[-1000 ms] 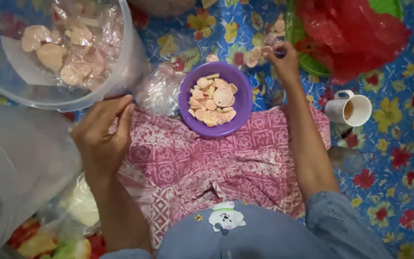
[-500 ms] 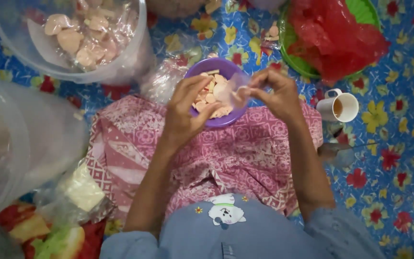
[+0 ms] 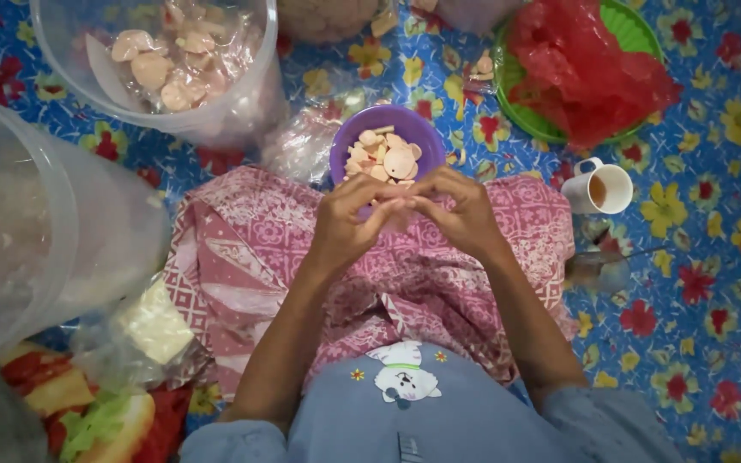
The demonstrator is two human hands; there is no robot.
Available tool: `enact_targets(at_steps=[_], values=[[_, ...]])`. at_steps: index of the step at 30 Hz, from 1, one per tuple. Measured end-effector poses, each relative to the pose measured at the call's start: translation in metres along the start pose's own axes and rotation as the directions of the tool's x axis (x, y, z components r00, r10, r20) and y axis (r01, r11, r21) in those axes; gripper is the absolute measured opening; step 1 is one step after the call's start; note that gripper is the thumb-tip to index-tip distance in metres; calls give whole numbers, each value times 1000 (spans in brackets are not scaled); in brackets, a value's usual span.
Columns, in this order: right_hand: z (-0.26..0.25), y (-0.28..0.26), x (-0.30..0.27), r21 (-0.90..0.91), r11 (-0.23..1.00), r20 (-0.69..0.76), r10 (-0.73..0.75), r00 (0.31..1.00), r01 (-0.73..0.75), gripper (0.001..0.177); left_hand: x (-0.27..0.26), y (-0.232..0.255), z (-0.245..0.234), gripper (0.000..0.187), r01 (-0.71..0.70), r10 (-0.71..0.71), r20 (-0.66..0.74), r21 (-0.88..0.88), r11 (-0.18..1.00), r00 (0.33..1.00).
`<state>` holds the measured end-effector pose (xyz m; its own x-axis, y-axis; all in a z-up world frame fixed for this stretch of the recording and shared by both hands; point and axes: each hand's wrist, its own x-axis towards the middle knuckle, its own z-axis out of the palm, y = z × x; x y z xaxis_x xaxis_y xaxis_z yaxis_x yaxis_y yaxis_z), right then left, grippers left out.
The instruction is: Sorting and packaging small pink crackers into a bowl and plastic bags
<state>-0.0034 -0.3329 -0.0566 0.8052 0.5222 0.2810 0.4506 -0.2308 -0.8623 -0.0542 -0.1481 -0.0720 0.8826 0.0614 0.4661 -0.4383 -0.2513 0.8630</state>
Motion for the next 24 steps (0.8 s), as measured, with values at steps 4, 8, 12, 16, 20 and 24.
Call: enact_targets(at_steps=[4, 8, 12, 16, 20, 24], values=[[1, -9, -3, -57, 996, -9, -65, 998, 65, 9, -2, 7, -1, 3, -12, 12, -1, 17, 1000, 1000], [4, -2, -11, -84, 993, -5, -85, 996, 84, 12, -7, -2, 1, 10, -36, 38, -26, 69, 997, 999], [1, -4, -10, -66, 993, -2, -99, 995, 99, 11, -8, -5, -2, 13, -31, 34, -45, 62, 998, 998], [0, 25, -18, -32, 998, -2, -63, 998, 62, 11, -9, -13, -6, 15, -6, 10, -47, 97, 995, 999], [-5, 39, -14, -18, 1000, 6, -16, 1000, 16, 11, 11, 1, -22, 15, 13, -7, -52, 105, 994, 999], [-14, 66, -14, 72, 972, -103, 229, 968, -223, 5, 52, 17, -79, 10, -1, 73, -275, 256, 967, 959]])
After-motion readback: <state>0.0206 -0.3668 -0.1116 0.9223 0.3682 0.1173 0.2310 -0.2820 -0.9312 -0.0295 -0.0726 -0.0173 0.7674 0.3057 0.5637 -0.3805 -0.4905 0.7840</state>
